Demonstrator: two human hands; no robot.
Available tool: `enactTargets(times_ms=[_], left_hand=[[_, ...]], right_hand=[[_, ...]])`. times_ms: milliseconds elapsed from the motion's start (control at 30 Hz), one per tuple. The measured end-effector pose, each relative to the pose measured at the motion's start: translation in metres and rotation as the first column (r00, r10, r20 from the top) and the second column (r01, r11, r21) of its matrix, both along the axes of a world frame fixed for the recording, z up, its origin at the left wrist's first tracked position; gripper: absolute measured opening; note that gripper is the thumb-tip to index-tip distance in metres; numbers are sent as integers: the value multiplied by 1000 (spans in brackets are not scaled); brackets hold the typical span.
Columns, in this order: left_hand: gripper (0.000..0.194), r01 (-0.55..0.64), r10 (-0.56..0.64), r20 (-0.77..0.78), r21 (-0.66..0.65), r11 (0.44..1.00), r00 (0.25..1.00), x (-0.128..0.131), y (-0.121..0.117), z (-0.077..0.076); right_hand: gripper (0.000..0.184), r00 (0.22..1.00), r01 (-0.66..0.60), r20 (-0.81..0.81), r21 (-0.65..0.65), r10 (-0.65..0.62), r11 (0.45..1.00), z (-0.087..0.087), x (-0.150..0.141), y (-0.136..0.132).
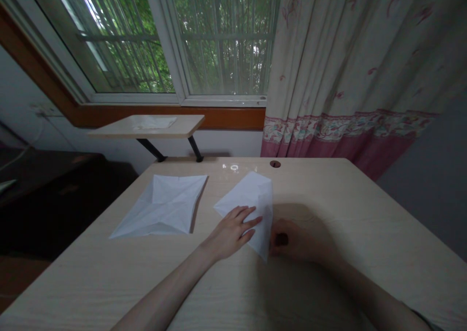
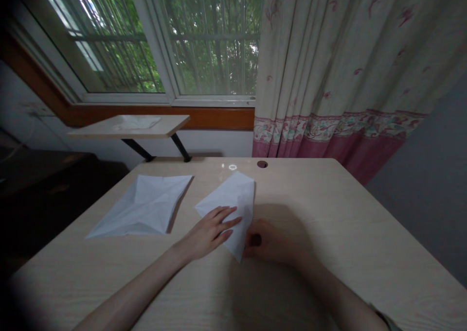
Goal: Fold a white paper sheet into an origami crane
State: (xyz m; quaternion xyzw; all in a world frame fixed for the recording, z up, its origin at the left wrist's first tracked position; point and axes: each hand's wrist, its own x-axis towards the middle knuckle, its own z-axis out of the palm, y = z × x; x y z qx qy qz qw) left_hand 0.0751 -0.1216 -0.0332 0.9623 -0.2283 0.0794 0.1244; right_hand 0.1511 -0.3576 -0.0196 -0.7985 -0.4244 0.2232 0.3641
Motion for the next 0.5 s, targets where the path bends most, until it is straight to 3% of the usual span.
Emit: enactTargets(times_ms=[133,233,367,500], left_hand=[[44,5,-5,-6,-27,1000,1000,0,1,0],[42,-2,2,1,-47,999,1000,0,1,0],[31,-16,18,19,-76,997,1000,0,0,5],[31,-33,36,46,-74,997,998,1,0,11]], right_hand=[[8,997,42,62,77,-47,996,-5,5,0],[12,962,106,235,141,-137,984,-9,10,-2],[16,771,73,609,208,-188,975,-12,16,-4],[20,670,-12,722,241,-171,971,-10,16,-5]])
